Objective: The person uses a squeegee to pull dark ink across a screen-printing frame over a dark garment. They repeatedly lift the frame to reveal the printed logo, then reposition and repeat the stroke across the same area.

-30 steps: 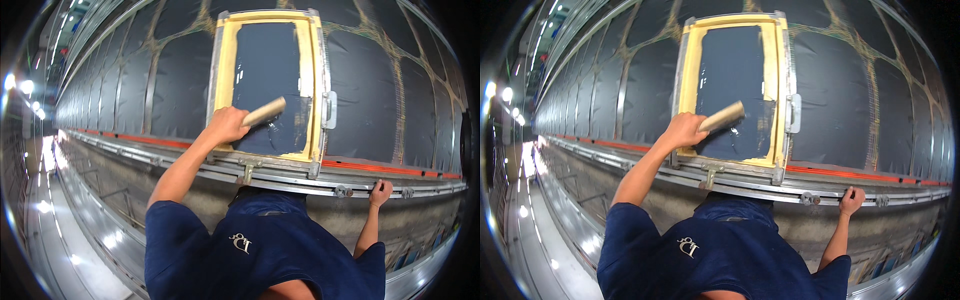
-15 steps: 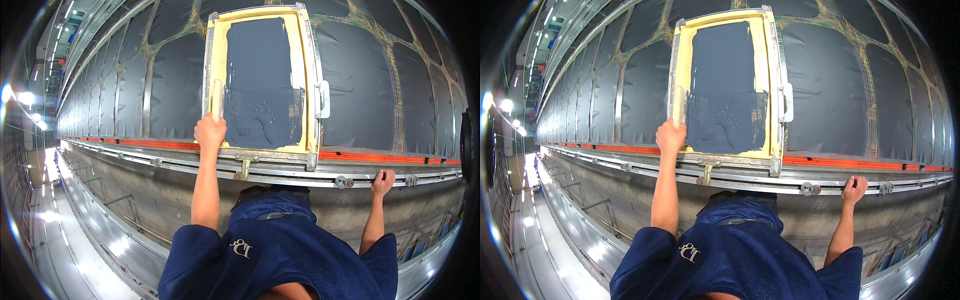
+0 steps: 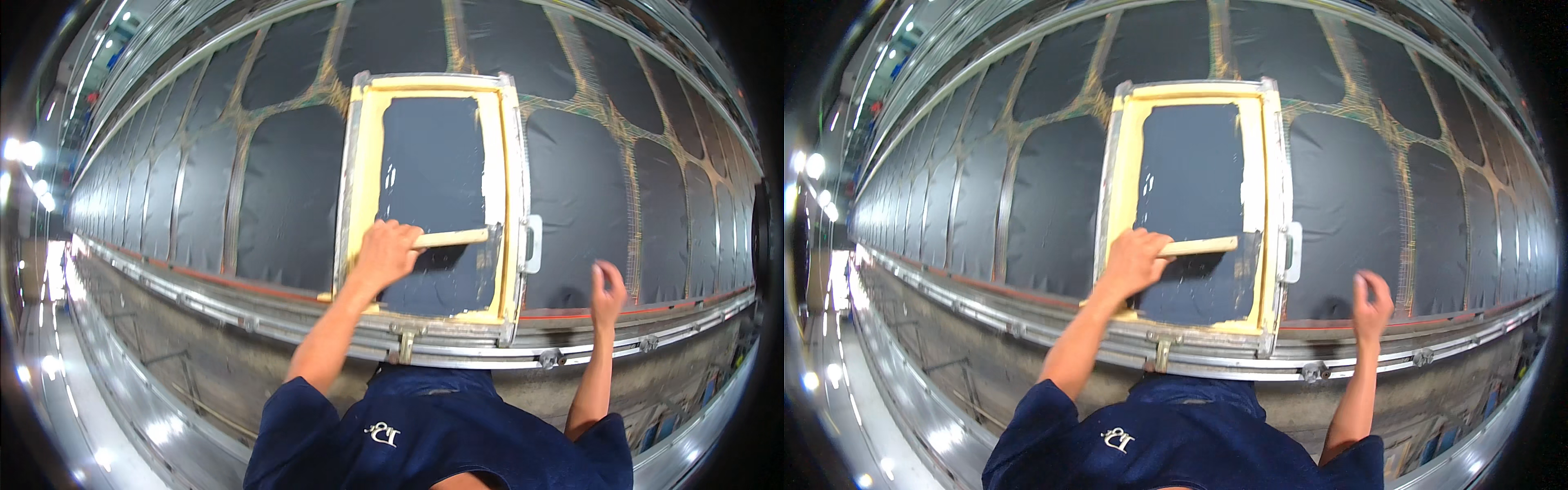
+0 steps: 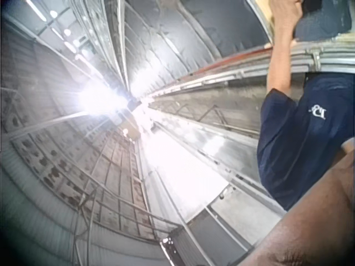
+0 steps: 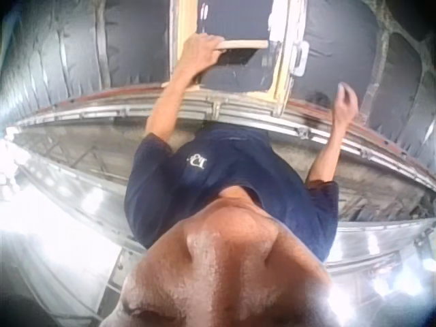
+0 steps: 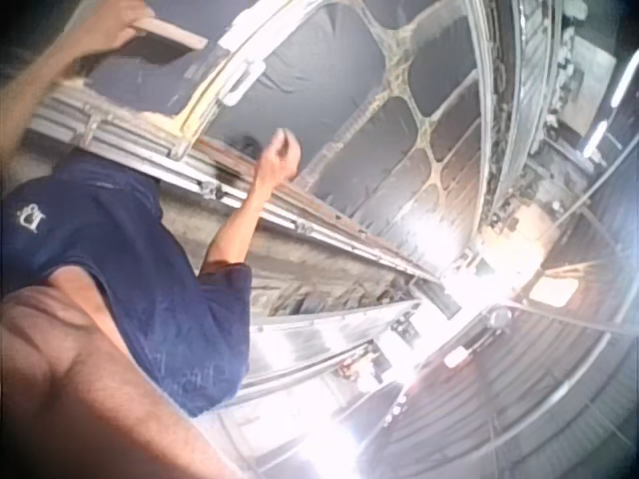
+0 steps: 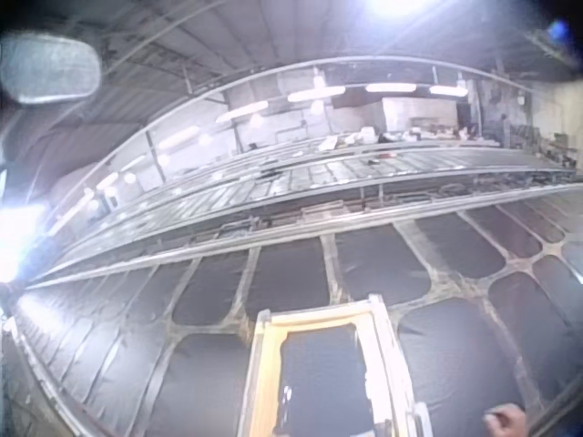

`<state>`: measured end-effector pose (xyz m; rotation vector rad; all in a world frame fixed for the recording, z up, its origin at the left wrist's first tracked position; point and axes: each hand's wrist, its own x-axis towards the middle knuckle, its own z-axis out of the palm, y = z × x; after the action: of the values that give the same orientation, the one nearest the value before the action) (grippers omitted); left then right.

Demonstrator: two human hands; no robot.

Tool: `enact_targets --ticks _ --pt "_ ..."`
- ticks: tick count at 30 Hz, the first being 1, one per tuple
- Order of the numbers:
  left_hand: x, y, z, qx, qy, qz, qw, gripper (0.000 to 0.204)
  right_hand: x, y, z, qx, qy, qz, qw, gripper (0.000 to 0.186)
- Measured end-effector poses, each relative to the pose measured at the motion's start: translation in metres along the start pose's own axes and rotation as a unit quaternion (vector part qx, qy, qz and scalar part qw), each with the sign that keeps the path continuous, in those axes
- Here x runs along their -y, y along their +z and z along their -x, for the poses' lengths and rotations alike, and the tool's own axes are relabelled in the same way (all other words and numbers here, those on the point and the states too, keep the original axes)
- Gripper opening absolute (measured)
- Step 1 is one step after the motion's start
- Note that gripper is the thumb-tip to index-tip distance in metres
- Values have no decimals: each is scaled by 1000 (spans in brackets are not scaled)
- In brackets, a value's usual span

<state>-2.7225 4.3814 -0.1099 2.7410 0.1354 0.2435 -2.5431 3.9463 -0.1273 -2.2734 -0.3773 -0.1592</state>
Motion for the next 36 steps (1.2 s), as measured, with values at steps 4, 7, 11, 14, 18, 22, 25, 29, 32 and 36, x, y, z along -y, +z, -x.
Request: enact_targets --ticks 4,7,11,14,18,22,25,29,32,36 --pt "71 -10 -86 45 88 37 994 20 154 109 -104 241 -184 -87 949 42" --pt "102 -10 -165 51 99 26 993 16 189 193 -176 315 -240 70 916 47" --pt "147 -2 -258 58 113 14 992 20 160 286 -276 335 -261 189 885 36" --pt "175 0 -310 91 73 5 993 25 159 316 -334 354 -261 176 881 30" --pt "195 3 -349 114 39 33 992 36 176 326 -376 409 -194 167 876 34" --pt "205 7 -363 178 -35 -6 983 47 180 325 -378 405 -211 160 875 38" --pt "201 5 -358 185 -60 -1 981 48 186 326 -375 400 -205 182 874 40" --pt "194 10 -332 122 -28 -13 992 46 180 329 -360 390 -207 202 874 38" --pt "172 13 -292 115 -20 -20 993 40 168 313 -324 388 -236 195 869 40" --pt "131 13 -201 113 -16 1 994 36 163 275 -234 398 -261 193 858 27"
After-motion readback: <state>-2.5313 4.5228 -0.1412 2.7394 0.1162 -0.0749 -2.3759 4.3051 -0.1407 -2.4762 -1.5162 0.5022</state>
